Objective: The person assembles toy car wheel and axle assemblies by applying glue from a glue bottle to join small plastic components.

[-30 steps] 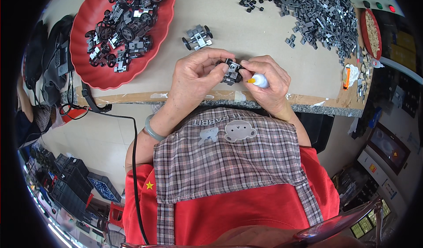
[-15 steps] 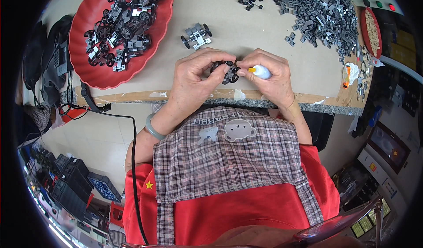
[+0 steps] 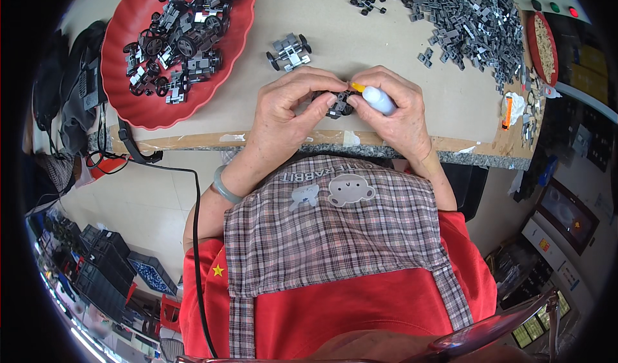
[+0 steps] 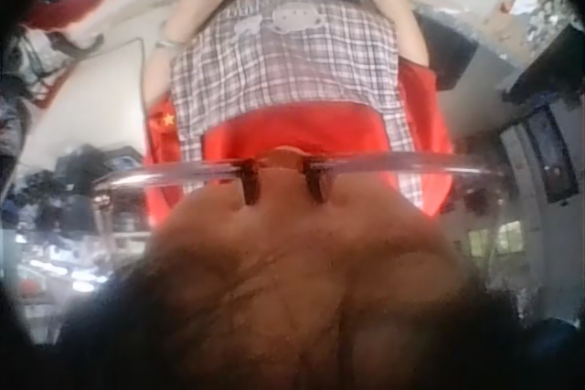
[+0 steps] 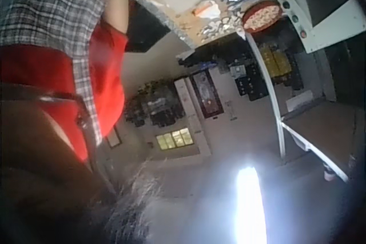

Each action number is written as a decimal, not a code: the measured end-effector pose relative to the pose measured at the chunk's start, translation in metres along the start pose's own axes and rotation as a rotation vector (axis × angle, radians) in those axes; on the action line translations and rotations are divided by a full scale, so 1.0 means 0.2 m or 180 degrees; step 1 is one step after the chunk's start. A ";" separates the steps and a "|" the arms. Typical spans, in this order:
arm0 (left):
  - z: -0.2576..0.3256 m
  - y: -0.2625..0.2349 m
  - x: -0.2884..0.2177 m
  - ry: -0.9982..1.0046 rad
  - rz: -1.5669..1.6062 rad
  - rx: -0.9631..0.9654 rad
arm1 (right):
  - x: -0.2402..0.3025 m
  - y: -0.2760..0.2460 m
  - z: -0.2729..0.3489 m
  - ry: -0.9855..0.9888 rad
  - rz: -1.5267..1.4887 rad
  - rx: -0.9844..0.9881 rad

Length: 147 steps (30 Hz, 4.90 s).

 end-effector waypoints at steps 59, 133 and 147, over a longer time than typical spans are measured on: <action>0.02 0.00 0.00 -0.0247 0.0253 -0.0374 | 0.16 -0.01 0.09 -0.1049 0.0682 -0.0826; -0.03 0.04 -0.08 -0.0085 -0.0419 -0.0147 | 0.13 -0.04 0.08 -0.1201 0.0421 -0.0752; -0.02 0.06 -0.09 -0.0064 -0.0483 -0.0081 | 0.12 -0.03 0.08 -0.1147 0.0347 -0.0787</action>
Point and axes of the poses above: each hand's wrist, its own z-axis away from the middle knuckle, its own y-axis out of the palm, x = y × z, the point moved 8 cm from there along -z, towards the middle knuckle, and after that the axes turned 7 degrees about z, right-handed, at the moved point
